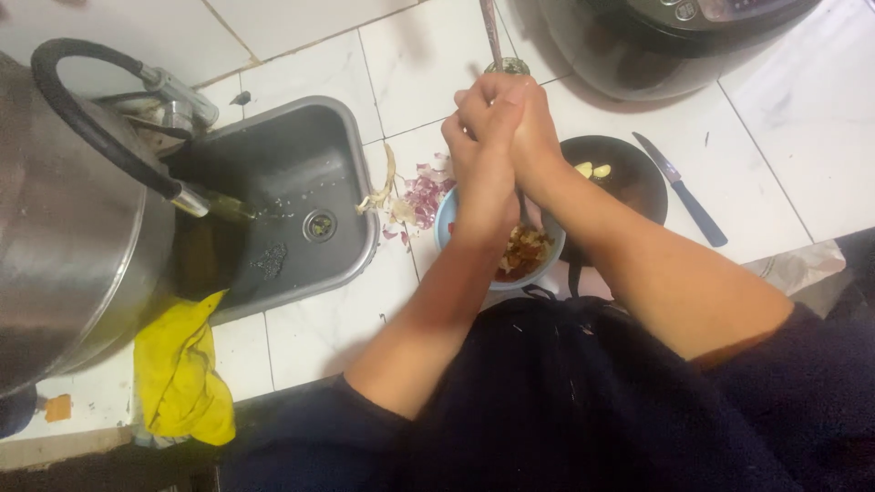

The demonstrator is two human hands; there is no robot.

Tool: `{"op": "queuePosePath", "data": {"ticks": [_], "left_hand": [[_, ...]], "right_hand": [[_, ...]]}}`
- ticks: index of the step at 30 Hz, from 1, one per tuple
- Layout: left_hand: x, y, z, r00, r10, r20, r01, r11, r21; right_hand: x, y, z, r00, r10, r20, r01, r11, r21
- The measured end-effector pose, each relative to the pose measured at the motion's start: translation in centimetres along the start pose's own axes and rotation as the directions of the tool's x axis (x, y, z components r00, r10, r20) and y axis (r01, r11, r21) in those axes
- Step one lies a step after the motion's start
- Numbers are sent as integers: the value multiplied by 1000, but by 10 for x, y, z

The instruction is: Crush garlic cloves using a garlic press into a bowl of chopped vegetables.

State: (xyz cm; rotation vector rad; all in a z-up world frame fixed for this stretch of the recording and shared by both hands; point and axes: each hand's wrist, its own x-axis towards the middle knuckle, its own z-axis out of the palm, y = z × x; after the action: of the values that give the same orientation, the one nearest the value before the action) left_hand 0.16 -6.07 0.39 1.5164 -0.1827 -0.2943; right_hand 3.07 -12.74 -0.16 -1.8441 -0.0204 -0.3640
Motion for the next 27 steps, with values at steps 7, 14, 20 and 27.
{"op": "queuePosePath", "data": {"ticks": [7,14,20,27], "left_hand": [[0,-4,0,997,56,45,-49,989,-139],[-1,-11,-13,989,123,88,-94,957,-274],[-11,-1,-36,973,-73,218,61,996,64],[-14,-30,-40,988,27,151,-107,826,553]], "right_hand": [[3,2,1,997,-52,-49,49,997,-55],[3,-10,-11,973,-226,-51,214,961,-177],[7,-18,-29,894,440,81,-408,727,552],[0,39,-36,793,606,65,-466,534,706]]}}
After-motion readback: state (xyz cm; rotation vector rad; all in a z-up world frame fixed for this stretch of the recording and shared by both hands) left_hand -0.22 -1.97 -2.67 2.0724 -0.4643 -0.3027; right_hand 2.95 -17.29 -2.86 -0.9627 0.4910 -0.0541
